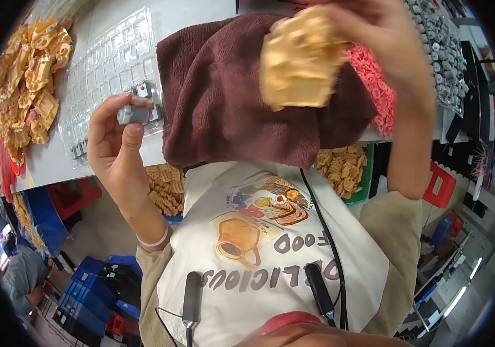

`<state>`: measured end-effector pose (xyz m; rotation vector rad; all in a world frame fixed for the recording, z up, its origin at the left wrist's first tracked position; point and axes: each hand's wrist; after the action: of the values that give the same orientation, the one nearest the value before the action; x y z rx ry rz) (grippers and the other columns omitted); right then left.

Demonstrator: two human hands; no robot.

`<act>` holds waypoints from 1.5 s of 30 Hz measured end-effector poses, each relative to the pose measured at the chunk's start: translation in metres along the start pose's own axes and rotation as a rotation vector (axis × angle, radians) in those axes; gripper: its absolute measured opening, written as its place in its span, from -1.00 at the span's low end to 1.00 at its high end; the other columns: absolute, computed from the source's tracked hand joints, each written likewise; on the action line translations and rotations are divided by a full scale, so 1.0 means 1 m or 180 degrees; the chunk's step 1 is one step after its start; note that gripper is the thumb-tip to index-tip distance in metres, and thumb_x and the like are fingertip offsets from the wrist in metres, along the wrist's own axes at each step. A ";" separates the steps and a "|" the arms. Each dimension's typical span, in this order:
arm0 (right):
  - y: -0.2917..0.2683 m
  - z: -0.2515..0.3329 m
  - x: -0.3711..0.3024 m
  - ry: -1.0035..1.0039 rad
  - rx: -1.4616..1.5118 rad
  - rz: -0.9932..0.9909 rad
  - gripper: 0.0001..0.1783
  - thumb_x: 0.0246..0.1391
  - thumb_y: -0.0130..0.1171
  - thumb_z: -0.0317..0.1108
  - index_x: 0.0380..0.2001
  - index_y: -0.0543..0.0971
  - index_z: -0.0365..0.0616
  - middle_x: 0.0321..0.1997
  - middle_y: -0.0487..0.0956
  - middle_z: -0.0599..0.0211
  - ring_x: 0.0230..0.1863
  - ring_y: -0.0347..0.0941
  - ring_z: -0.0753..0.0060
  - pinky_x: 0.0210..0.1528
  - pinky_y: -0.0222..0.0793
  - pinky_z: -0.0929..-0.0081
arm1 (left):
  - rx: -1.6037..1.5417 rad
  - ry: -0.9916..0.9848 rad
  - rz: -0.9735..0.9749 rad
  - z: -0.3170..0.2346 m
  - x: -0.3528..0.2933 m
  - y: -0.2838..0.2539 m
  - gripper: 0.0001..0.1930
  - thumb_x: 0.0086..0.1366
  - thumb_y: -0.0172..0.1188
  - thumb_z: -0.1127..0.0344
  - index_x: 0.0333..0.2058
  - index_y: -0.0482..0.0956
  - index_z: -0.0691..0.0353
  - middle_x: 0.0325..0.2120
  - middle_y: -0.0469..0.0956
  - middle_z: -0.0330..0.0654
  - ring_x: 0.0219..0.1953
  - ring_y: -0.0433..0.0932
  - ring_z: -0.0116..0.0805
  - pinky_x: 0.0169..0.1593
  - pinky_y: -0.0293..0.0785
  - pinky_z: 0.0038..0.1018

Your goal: The person assembles components by fitting motors and plastic pieces into casings by hand, then driving screws into them using an electric screwdriver.

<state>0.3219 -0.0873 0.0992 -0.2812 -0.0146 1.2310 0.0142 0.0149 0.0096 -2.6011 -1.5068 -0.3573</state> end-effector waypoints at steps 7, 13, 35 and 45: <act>0.028 -0.048 0.026 -0.0577 -0.0733 -0.0203 -0.87 0.19 0.13 -0.48 -0.28 0.59 -0.36 -0.35 0.61 0.32 -0.28 0.51 0.54 -0.18 0.44 0.56 | -0.0631 0.0370 0.0461 -0.011 0.015 0.040 -0.65 0.28 0.25 0.50 0.01 0.45 0.45 -0.16 0.59 0.00 -0.08 0.60 -0.27 0.05 0.51 -0.45; 0.037 -0.044 0.015 -0.0703 -0.1069 -0.0565 -0.85 0.16 0.18 -0.44 -0.28 0.57 -0.34 -0.34 0.57 0.21 -0.30 0.51 0.39 -0.21 0.41 0.50 | -0.0523 -0.0098 0.0677 -0.013 0.041 0.066 -0.52 0.19 0.36 0.40 0.07 0.44 0.36 -0.05 0.55 0.02 0.01 0.56 -0.17 0.12 0.48 -0.36; -0.034 -0.086 -0.053 -0.1466 -0.1250 -0.1208 -0.78 0.17 0.21 -0.42 -0.12 0.62 -0.23 -0.04 0.59 0.28 -0.05 0.47 0.54 0.08 0.32 0.51 | 0.0962 -0.0135 0.0977 -0.004 0.059 0.134 -0.73 0.07 0.45 0.41 -0.22 0.69 0.26 -0.31 0.59 -0.25 -0.19 0.56 -0.45 -0.04 0.48 -0.52; -0.047 -0.062 -0.049 -0.0750 -0.1590 -0.1603 -0.88 0.03 0.20 -0.55 -0.31 0.59 -0.29 -0.27 0.54 0.27 -0.21 0.46 0.44 -0.10 0.33 0.52 | 0.1914 0.0874 0.1583 -0.004 0.075 0.125 -0.75 0.07 0.46 0.36 -0.25 0.70 0.26 -0.19 0.58 -0.19 -0.09 0.54 -0.40 0.02 0.47 -0.47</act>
<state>0.3589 -0.1604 0.0562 -0.5276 -0.5707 0.7357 0.1575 0.0144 0.0353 -2.2111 -0.6952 -0.1605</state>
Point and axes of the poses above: each hand's wrist, its own x-axis towards the middle knuckle, its own y-axis out of the palm, z = x × y
